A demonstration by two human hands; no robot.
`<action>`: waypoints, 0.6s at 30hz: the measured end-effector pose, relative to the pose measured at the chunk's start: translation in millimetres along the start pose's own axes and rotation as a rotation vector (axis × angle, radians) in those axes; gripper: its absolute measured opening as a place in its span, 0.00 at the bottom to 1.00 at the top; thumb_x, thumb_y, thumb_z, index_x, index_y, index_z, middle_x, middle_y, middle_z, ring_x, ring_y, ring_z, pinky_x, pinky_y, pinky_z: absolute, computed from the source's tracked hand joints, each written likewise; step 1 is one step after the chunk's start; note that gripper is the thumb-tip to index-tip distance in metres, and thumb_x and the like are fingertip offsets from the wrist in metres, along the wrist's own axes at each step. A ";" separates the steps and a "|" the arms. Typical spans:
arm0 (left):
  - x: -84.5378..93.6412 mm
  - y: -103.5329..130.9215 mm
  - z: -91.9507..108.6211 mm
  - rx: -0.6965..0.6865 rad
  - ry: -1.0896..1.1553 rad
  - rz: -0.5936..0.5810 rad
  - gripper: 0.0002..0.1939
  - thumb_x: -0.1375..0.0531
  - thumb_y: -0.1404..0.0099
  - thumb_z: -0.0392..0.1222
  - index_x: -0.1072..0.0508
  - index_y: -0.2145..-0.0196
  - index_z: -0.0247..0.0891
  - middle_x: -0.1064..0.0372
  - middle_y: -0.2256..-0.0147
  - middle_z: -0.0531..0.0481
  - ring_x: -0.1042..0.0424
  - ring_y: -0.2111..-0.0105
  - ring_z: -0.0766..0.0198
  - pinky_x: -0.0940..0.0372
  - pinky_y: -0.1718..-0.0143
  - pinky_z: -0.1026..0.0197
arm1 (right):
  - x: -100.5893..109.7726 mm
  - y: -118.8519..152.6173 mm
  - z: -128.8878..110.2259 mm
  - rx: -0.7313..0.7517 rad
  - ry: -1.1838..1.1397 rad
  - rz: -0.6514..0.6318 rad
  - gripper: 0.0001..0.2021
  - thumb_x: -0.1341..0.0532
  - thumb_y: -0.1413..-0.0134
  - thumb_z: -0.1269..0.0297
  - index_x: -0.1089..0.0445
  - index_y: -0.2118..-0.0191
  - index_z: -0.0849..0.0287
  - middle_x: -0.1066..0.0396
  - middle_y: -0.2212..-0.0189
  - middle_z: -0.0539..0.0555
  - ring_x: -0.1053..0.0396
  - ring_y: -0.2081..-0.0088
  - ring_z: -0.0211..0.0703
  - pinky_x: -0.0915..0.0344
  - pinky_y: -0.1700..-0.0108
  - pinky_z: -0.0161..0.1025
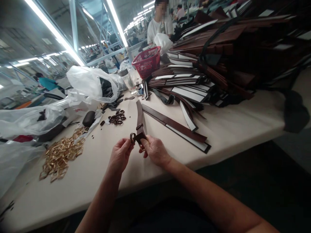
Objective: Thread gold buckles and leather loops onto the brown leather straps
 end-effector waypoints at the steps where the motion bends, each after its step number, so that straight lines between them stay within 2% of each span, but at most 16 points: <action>1: -2.5 1.4 -0.1 -0.006 -0.018 -0.010 0.20 0.26 0.51 0.54 0.23 0.72 0.35 0.28 0.72 0.51 0.37 0.74 0.72 0.40 0.70 0.68 | -0.7 0.4 -0.4 0.000 0.033 -0.012 0.21 0.47 0.36 0.45 0.34 0.66 0.60 0.28 0.75 0.50 0.33 0.81 0.34 0.36 0.79 0.32; 4: -5.0 1.7 1.4 -0.026 -0.056 -0.021 0.19 0.27 0.50 0.53 0.23 0.72 0.34 0.30 0.74 0.52 0.41 0.76 0.73 0.45 0.74 0.69 | -1.7 1.8 -2.4 0.002 0.090 -0.036 0.19 0.47 0.35 0.48 0.35 0.67 0.59 0.28 0.76 0.50 0.34 0.82 0.33 0.37 0.79 0.31; 7: -2.7 0.4 6.6 -0.057 -0.050 -0.011 0.17 0.26 0.51 0.50 0.25 0.74 0.35 0.30 0.73 0.52 0.42 0.76 0.73 0.46 0.74 0.68 | -6.8 3.7 -5.3 0.022 0.146 -0.093 0.16 0.47 0.34 0.52 0.35 0.66 0.59 0.29 0.76 0.49 0.33 0.81 0.34 0.36 0.77 0.32; 11: 1.5 -1.3 9.7 -0.056 -0.092 -0.014 0.18 0.26 0.52 0.47 0.20 0.65 0.37 0.27 0.71 0.52 0.40 0.75 0.71 0.43 0.72 0.66 | -13.5 5.4 -7.6 0.039 0.186 -0.165 0.15 0.48 0.33 0.55 0.34 0.66 0.60 0.28 0.75 0.49 0.32 0.79 0.34 0.35 0.76 0.31; 13: 2.8 -2.5 8.3 -0.026 -0.126 -0.041 0.20 0.26 0.52 0.47 0.19 0.62 0.37 0.24 0.69 0.49 0.38 0.75 0.71 0.42 0.71 0.65 | -15.0 5.7 -7.4 0.037 0.194 -0.189 0.15 0.48 0.33 0.55 0.35 0.66 0.60 0.29 0.76 0.49 0.32 0.79 0.34 0.35 0.75 0.31; 18: -0.9 -5.2 9.6 0.051 -0.198 -0.170 0.18 0.26 0.53 0.45 0.17 0.63 0.36 0.22 0.68 0.46 0.33 0.72 0.66 0.39 0.68 0.62 | -15.9 6.2 -7.0 0.054 0.255 -0.224 0.14 0.47 0.33 0.55 0.34 0.64 0.60 0.28 0.76 0.49 0.31 0.79 0.34 0.35 0.75 0.31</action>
Point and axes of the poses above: each hand's wrist, its own y-axis away from the middle knuckle, its own x-axis out of the back of the hand, z = x × y, the point moved 9 cm from there along -y, towards the middle knuckle
